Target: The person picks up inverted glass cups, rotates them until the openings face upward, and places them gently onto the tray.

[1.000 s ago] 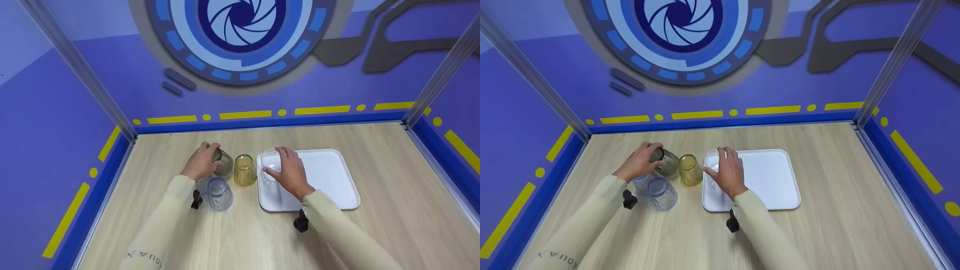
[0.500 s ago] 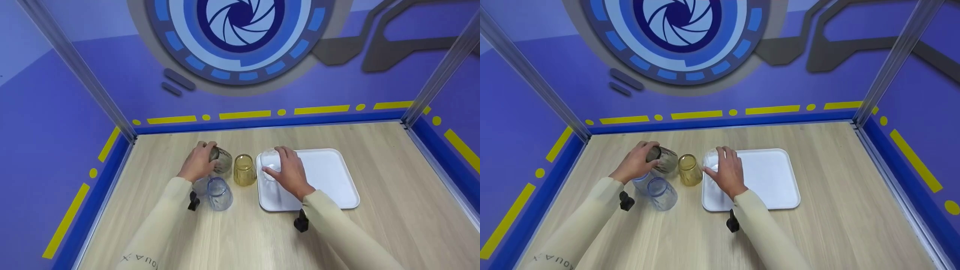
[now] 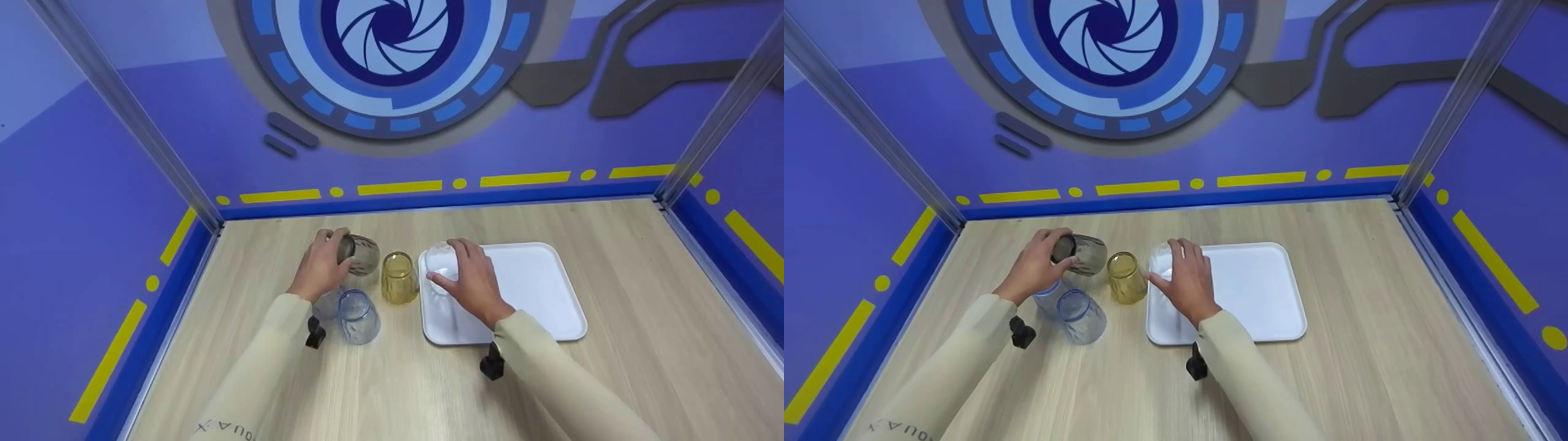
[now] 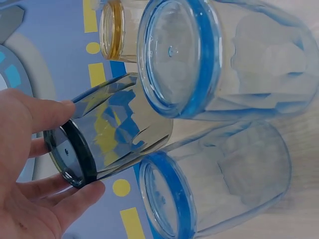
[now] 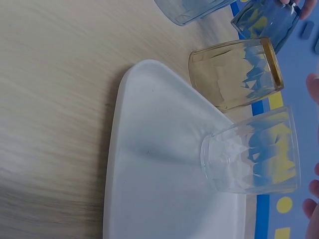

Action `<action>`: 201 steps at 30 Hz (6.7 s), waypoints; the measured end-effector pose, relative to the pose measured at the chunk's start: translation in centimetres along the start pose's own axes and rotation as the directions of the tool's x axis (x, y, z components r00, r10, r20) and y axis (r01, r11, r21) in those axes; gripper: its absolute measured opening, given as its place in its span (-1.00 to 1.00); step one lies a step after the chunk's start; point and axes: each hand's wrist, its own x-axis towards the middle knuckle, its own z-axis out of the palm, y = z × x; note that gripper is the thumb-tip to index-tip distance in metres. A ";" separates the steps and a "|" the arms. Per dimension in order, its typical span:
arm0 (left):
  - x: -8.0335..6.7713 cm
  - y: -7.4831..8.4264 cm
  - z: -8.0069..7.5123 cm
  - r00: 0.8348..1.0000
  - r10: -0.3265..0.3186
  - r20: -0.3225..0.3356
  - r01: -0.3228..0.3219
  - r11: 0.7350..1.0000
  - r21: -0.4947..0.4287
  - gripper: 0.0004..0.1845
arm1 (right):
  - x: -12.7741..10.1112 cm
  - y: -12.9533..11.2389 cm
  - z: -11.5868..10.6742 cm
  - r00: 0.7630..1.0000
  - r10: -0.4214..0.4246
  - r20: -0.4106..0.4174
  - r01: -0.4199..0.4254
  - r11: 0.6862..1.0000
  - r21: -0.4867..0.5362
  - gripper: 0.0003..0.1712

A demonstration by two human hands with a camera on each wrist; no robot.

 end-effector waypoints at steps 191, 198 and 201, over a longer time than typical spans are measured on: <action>-2.0 2.1 0.8 0.963 0.229 0.143 -0.013 0.572 -0.820 -0.54 | -1.6 -4.3 -2.6 0.940 -0.333 -0.072 0.338 0.887 0.315 0.02; -2.1 2.2 0.6 0.960 0.238 0.144 -0.019 0.572 -0.820 -0.50 | -1.7 -4.4 -2.9 0.939 -0.335 -0.079 0.342 0.882 0.325 0.01; -2.1 2.3 0.6 0.961 0.237 0.142 -0.020 0.572 -0.820 -0.52 | -1.7 -4.4 -3.0 0.939 -0.336 -0.078 0.343 0.884 0.319 0.00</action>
